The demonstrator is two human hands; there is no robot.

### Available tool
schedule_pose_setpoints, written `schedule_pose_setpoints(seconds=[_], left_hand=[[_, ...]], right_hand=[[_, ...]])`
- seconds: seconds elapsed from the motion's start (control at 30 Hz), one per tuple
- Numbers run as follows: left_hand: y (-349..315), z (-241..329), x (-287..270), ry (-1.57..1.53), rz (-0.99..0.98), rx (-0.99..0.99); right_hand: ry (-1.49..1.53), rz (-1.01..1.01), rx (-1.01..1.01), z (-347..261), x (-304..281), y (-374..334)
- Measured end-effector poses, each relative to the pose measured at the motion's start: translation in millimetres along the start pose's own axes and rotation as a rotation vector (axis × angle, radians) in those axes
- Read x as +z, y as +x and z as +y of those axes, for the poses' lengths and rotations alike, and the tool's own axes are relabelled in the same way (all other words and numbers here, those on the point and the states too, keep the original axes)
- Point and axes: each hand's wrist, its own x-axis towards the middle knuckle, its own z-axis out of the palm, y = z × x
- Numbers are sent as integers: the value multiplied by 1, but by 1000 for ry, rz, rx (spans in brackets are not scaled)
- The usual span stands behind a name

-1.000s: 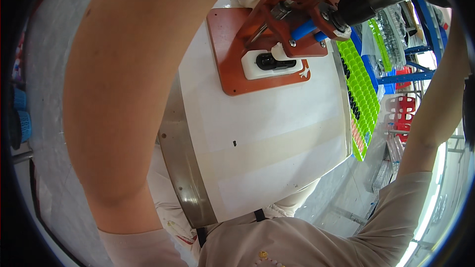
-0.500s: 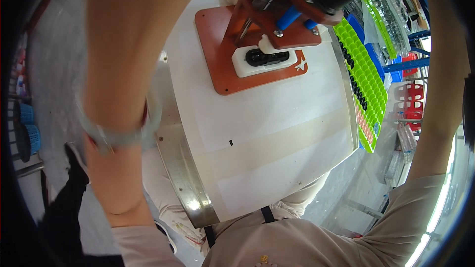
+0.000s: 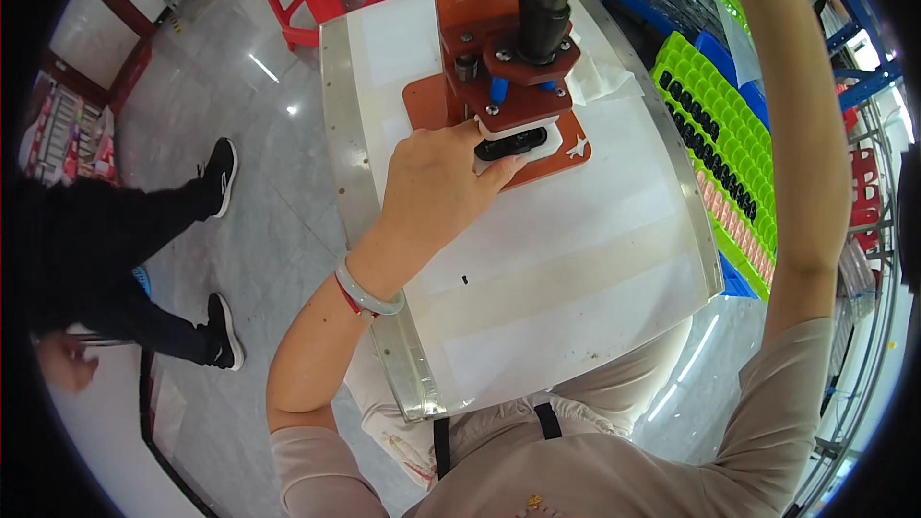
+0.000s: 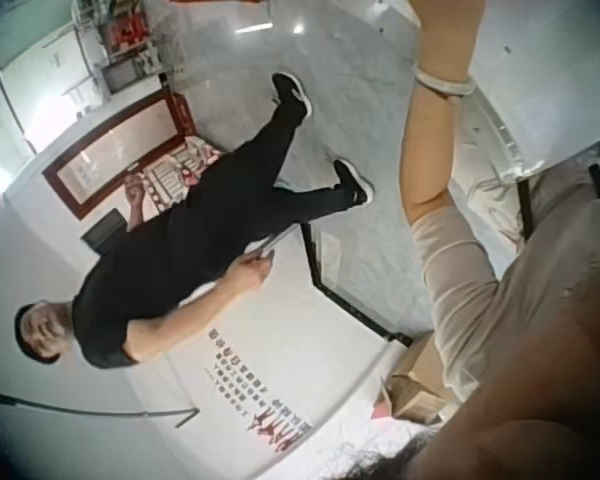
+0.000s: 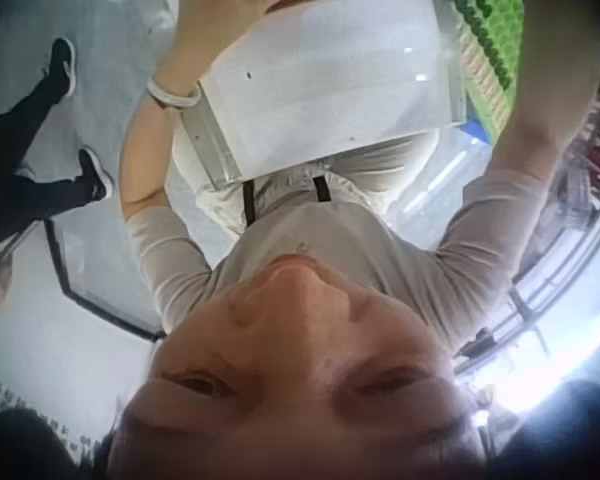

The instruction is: The person sits on the floor and uses a manual press machine to process small plastic parts. They pick up black, blue, and pink plastic pieces from a green tray, place them into the press, operate the lever, and return the processed items to the tray.

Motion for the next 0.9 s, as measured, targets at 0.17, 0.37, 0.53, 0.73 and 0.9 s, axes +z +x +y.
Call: schedule_pose_setpoints(seconds=[0.17,0.37,0.53,0.73,0.9], left_hand=[[-3,-8,-13,-56,-71,-263],[-19,8,-21,-408,-68,-358],[-82,41,-25,-198,163,18],[-90,50,-40,-251,239,33],[-87,52,-39,-234,263,1]], right_hand=[[112,218,89,71,24,-111],[198,-170,388,82,36,-219],[621,-565,433,55,50,-246],[647,-497,90,50,63,-242],[644,-427,76,58,67,-244]])
